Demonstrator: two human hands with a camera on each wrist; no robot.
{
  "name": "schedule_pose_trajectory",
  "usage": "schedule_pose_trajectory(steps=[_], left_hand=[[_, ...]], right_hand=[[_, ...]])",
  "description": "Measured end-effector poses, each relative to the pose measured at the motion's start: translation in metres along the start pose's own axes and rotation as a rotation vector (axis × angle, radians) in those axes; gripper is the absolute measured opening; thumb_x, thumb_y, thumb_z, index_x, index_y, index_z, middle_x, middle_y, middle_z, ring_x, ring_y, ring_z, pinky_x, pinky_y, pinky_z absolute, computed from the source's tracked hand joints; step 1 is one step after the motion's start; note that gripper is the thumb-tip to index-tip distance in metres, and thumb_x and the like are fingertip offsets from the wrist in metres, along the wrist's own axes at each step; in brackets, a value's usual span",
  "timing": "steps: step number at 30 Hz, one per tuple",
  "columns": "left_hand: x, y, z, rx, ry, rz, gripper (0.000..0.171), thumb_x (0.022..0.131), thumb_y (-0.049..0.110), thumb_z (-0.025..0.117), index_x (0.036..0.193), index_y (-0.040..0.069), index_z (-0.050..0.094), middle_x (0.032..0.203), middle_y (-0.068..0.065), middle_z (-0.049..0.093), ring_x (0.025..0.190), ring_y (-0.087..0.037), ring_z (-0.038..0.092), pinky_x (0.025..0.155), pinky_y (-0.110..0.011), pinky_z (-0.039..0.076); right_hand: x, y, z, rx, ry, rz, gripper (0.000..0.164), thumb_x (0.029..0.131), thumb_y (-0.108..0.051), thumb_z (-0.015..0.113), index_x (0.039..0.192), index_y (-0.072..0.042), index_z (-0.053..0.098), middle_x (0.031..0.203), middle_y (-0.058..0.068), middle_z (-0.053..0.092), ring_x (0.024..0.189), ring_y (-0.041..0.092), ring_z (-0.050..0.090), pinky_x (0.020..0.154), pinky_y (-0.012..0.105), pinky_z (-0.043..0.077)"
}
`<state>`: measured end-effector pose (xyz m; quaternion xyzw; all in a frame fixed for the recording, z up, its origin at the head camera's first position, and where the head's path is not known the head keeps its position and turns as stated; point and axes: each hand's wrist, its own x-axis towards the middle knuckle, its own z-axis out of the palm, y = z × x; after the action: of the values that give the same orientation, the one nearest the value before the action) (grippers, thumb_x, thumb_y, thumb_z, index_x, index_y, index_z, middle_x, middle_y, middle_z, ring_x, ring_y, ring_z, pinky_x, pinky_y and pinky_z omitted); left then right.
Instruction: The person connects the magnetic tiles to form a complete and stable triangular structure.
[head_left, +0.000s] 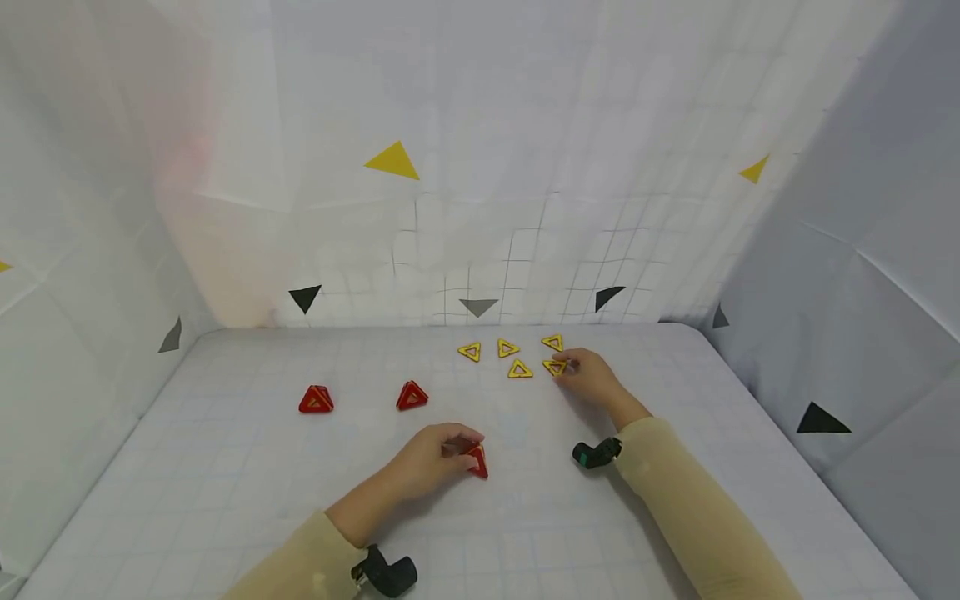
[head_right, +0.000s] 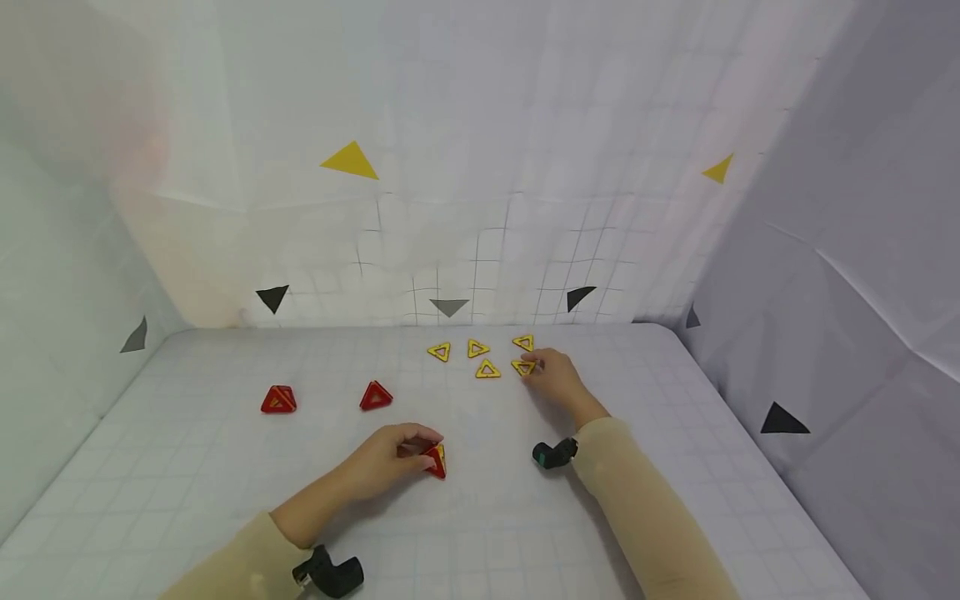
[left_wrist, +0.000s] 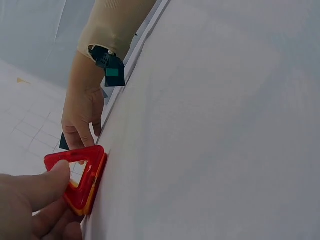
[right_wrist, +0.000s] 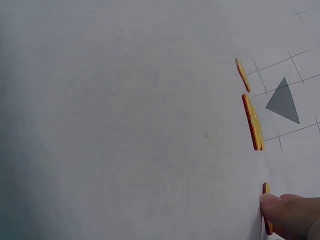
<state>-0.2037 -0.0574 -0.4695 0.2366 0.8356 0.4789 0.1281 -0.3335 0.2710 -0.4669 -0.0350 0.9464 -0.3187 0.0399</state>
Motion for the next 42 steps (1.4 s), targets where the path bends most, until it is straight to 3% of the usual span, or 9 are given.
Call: schedule_pose_trajectory(steps=[4, 8, 17, 28, 42], left_hand=[[0.001, 0.000, 0.000, -0.017, -0.014, -0.027, 0.037, 0.091, 0.023, 0.076, 0.125, 0.016, 0.067, 0.118, 0.007, 0.066, 0.114, -0.016, 0.058, 0.099, -0.041, 0.047], [0.003, -0.002, 0.003, 0.003, 0.004, -0.036, 0.041, 0.088, 0.029, 0.079, 0.125, 0.017, 0.067, 0.117, 0.008, 0.066, 0.113, -0.015, 0.058, 0.100, -0.040, 0.047], [0.003, -0.003, 0.000, 0.030, 0.027, -0.015, 0.033, 0.090, 0.030, 0.076, 0.119, 0.015, 0.070, 0.110, 0.009, 0.069, 0.103, -0.011, 0.061, 0.088, -0.031, 0.050], [0.005, -0.004, -0.004, 0.029, 0.002, -0.005, 0.029, 0.089, 0.023, 0.077, 0.116, 0.015, 0.072, 0.107, 0.009, 0.070, 0.103, -0.012, 0.062, 0.088, -0.030, 0.050], [0.004, -0.005, -0.006, 0.028, 0.009, -0.005, 0.030, 0.088, 0.023, 0.079, 0.116, 0.014, 0.072, 0.106, 0.008, 0.069, 0.102, -0.012, 0.062, 0.089, -0.031, 0.051]], right_hand=[[0.001, -0.001, 0.000, 0.009, 0.004, -0.011, 0.041, 0.092, -0.017, 0.073, 0.131, -0.007, 0.064, 0.136, 0.017, 0.057, 0.128, 0.036, 0.050, 0.108, 0.051, 0.037], [-0.001, -0.002, -0.001, 0.035, -0.013, 0.042, 0.042, 0.090, -0.021, 0.076, 0.128, -0.008, 0.065, 0.130, 0.014, 0.060, 0.122, 0.032, 0.052, 0.107, 0.050, 0.038], [-0.008, -0.004, -0.004, 0.027, -0.026, 0.091, 0.041, 0.086, -0.025, 0.081, 0.120, -0.008, 0.068, 0.113, 0.011, 0.063, 0.100, 0.027, 0.056, 0.089, 0.044, 0.046], [-0.021, -0.007, -0.005, 0.064, -0.014, 0.112, 0.039, 0.087, -0.019, 0.080, 0.120, -0.003, 0.067, 0.107, 0.011, 0.065, 0.096, 0.025, 0.058, 0.083, 0.039, 0.047], [-0.024, -0.010, -0.002, 0.056, -0.057, 0.099, 0.037, 0.089, -0.019, 0.077, 0.121, -0.006, 0.067, 0.109, 0.010, 0.063, 0.097, 0.026, 0.057, 0.082, 0.038, 0.047]])
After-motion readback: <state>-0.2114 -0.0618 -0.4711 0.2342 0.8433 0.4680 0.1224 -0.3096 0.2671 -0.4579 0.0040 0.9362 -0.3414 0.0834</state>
